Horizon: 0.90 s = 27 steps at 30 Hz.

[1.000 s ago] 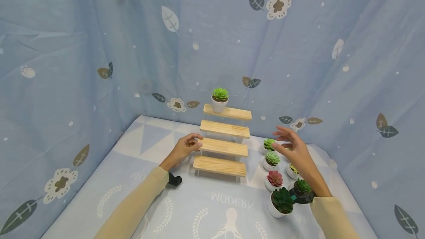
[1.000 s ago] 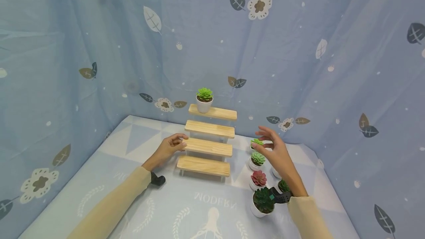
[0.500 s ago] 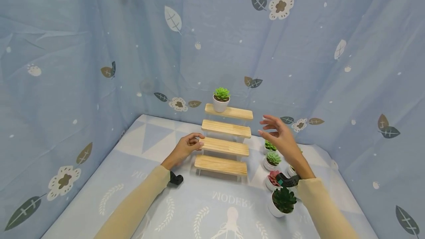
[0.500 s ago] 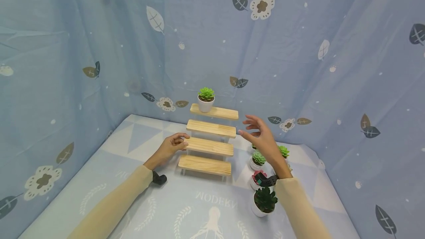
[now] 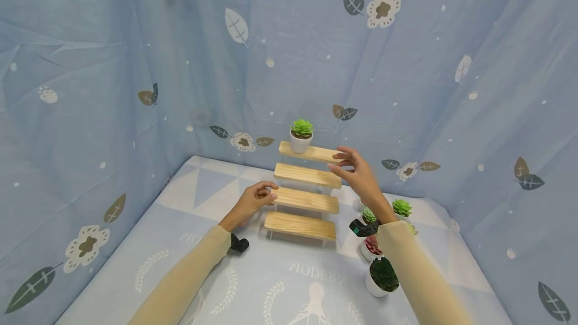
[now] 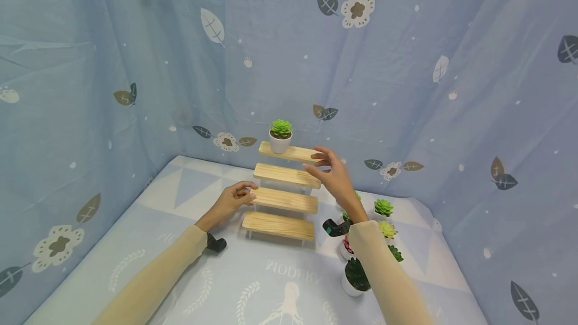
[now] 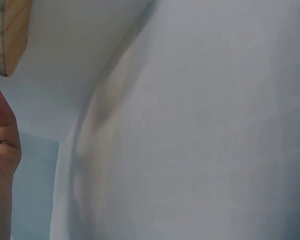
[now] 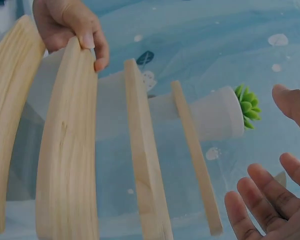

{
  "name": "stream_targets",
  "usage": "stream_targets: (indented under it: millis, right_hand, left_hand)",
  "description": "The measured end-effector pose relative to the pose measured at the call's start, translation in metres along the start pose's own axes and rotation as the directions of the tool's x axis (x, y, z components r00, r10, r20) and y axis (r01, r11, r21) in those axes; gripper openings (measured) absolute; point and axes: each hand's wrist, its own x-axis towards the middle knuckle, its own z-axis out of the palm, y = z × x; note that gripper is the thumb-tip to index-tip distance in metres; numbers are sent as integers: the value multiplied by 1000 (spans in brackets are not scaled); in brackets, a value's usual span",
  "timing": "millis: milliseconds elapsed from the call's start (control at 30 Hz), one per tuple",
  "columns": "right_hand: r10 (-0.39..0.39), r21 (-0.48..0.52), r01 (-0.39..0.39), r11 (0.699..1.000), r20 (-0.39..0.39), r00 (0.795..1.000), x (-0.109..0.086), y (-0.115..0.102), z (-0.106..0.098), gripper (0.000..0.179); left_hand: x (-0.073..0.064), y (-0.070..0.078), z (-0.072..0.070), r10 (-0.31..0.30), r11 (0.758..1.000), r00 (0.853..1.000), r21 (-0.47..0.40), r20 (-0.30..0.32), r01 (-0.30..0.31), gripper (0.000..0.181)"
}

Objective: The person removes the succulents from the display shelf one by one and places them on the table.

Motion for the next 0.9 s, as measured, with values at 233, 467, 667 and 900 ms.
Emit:
stream_targets:
  millis: [233, 467, 667, 900]
  right_hand:
    - [47, 23, -46, 999, -33, 998, 18, 2, 17, 68]
    - [64, 43, -61, 997, -63, 996, 35, -3, 32, 74]
    - [81, 95, -75, 993, -68, 994, 48, -9, 44, 71]
    - [77, 134, -66, 989, -83, 994, 59, -10, 51, 84]
  left_hand:
    - [0, 0, 0, -14, 1000, 1000, 5, 6, 14, 37]
    - [-1, 0, 1, -11, 1000, 1000, -10, -2, 11, 36]
    - [0, 0, 0, 12, 1000, 1000, -10, 6, -12, 36]
    - [1, 0, 0, 7, 1000, 1000, -6, 3, -7, 35]
